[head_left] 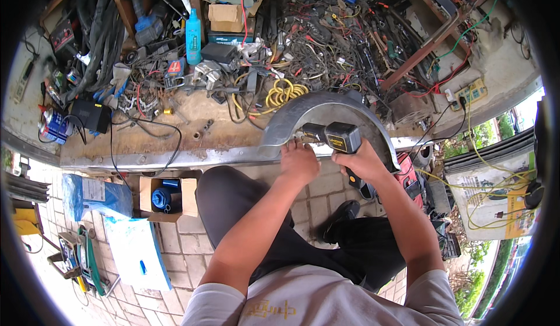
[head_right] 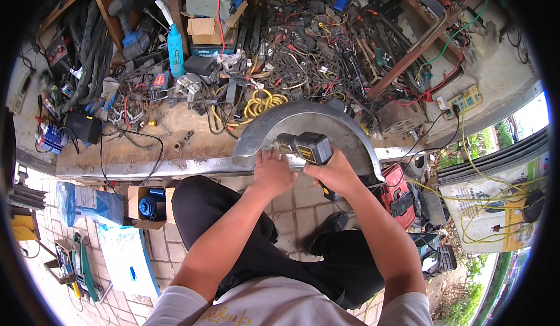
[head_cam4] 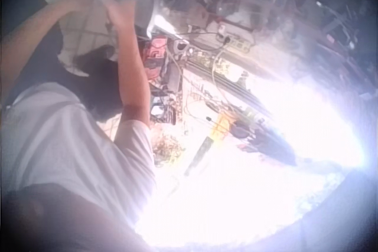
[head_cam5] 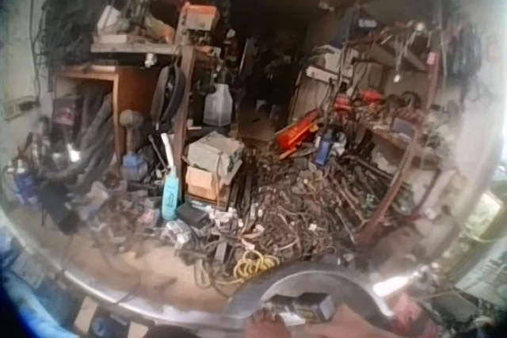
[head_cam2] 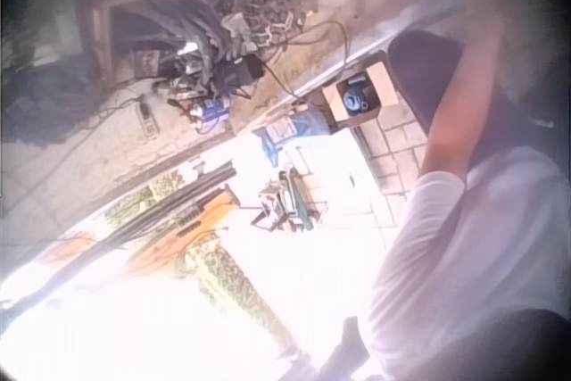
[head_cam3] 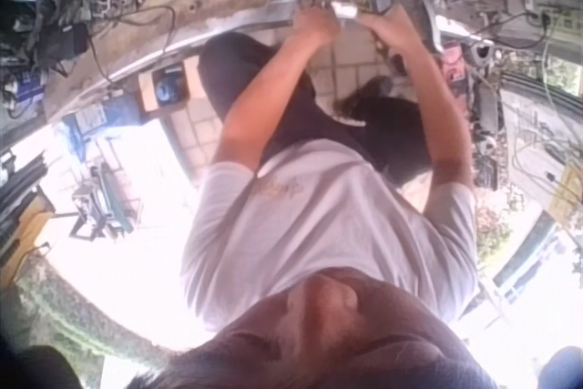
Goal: The person uses a rivet gun to attach rivets to a curved metal part. They repeatedly insert rivets, fire the tool, and adjust the part's position while seated on the ground.
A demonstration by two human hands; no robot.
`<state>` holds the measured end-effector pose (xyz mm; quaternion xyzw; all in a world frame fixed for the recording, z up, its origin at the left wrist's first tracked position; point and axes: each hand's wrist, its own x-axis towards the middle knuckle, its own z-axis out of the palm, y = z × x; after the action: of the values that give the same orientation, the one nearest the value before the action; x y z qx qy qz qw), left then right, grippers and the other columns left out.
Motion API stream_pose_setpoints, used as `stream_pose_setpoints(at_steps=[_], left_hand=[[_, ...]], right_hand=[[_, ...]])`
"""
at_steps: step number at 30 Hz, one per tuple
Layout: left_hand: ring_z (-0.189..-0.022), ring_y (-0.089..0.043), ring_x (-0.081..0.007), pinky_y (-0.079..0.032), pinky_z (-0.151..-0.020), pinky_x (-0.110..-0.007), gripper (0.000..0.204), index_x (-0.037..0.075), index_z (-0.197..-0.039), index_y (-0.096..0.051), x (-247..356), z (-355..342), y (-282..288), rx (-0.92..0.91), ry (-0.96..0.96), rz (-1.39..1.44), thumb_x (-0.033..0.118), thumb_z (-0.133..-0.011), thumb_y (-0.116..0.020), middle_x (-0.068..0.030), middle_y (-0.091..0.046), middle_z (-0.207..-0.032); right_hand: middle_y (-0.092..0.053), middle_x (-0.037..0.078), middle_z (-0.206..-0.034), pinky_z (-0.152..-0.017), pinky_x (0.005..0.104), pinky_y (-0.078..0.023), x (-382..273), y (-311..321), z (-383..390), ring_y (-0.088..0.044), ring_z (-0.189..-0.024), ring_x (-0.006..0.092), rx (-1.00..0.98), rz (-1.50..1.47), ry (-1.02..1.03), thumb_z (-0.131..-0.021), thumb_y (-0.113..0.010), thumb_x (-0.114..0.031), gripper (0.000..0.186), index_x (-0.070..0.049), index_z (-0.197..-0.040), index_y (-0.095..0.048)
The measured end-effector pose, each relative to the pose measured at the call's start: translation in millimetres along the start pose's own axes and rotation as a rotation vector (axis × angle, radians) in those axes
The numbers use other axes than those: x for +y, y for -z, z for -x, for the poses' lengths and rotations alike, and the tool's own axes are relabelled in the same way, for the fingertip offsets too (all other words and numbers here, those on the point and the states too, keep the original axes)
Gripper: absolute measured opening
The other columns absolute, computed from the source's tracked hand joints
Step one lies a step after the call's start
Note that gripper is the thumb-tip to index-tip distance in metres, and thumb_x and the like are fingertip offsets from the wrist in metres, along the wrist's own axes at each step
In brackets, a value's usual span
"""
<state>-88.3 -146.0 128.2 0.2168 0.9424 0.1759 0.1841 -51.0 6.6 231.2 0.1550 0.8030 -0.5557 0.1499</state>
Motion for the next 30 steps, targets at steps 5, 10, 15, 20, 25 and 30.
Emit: stream_pose_setpoints(at_steps=[5,10,15,20,25,30], left_hand=[[-0.146,-0.033,-0.0341,-0.014,-0.123,-0.052,0.067,0.0,-0.141,-0.051,0,1,9,-0.066,0.003,0.027,0.046,-0.094,-0.06,-0.0217,-0.042,-0.153],[-0.146,-0.034,-0.035,-0.015,-0.123,-0.053,0.067,0.0,-0.14,-0.053,-1,-1,13,-0.098,-0.011,0.042,0.046,-0.093,-0.06,-0.0225,-0.042,-0.154],[-0.143,-0.038,-0.037,-0.02,-0.12,-0.055,0.064,0.0,-0.135,-0.057,-4,1,9,-0.023,-0.035,0.035,0.046,-0.092,-0.061,-0.022,-0.045,-0.151],[-0.14,-0.042,-0.0354,-0.03,-0.116,-0.057,0.059,-0.003,-0.13,-0.061,-8,14,21,0.063,-0.112,-0.008,0.043,-0.092,-0.063,-0.0194,-0.051,-0.146],[-0.136,-0.046,-0.042,-0.039,-0.113,-0.045,0.061,-0.009,-0.135,-0.054,0,64,88,0.196,-0.278,0.197,0.034,-0.093,-0.066,-0.0287,-0.048,-0.146],[-0.128,-0.056,-0.0392,-0.044,-0.108,-0.042,0.061,-0.003,-0.136,-0.056,26,95,136,-0.281,-0.548,0.255,0.04,-0.094,-0.067,-0.0245,-0.059,-0.137]], right_hand=[[-0.066,0.004,-0.082,-0.054,0.03,-0.05,3,0,1,-0.06,-0.059,0.0124,0.005,-0.002,0.009,-0.078,-0.073,-0.006,0.028,0.003,-0.102,-0.061],[-0.066,0.005,-0.084,-0.055,0.0295,-0.05,2,1,3,-0.06,-0.059,0.0127,-0.008,-0.008,0.062,-0.078,-0.074,-0.006,0.03,0.002,-0.104,-0.061],[-0.067,0.005,-0.087,-0.056,0.0285,-0.05,-18,20,47,-0.061,-0.062,0.0113,0.04,-0.152,0.196,-0.08,-0.076,-0.004,0.038,0.003,-0.113,-0.058],[-0.07,0.007,-0.096,-0.067,0.0313,-0.054,-1,82,126,-0.065,-0.076,0.0127,-0.061,0.044,0.178,-0.077,-0.079,-0.005,0.05,0.002,-0.123,-0.06],[-0.073,0.016,-0.097,-0.077,0.0435,-0.056,104,74,102,-0.071,-0.087,0.0343,-0.27,0.785,0.152,-0.075,-0.071,-0.018,0.058,-0.007,-0.13,-0.06],[-0.068,0.012,-0.105,-0.069,0.0427,-0.057,254,-8,35,-0.072,-0.087,0.0313,0.004,1.071,0.047,-0.083,-0.063,-0.012,0.064,-0.012,-0.145,-0.046]])
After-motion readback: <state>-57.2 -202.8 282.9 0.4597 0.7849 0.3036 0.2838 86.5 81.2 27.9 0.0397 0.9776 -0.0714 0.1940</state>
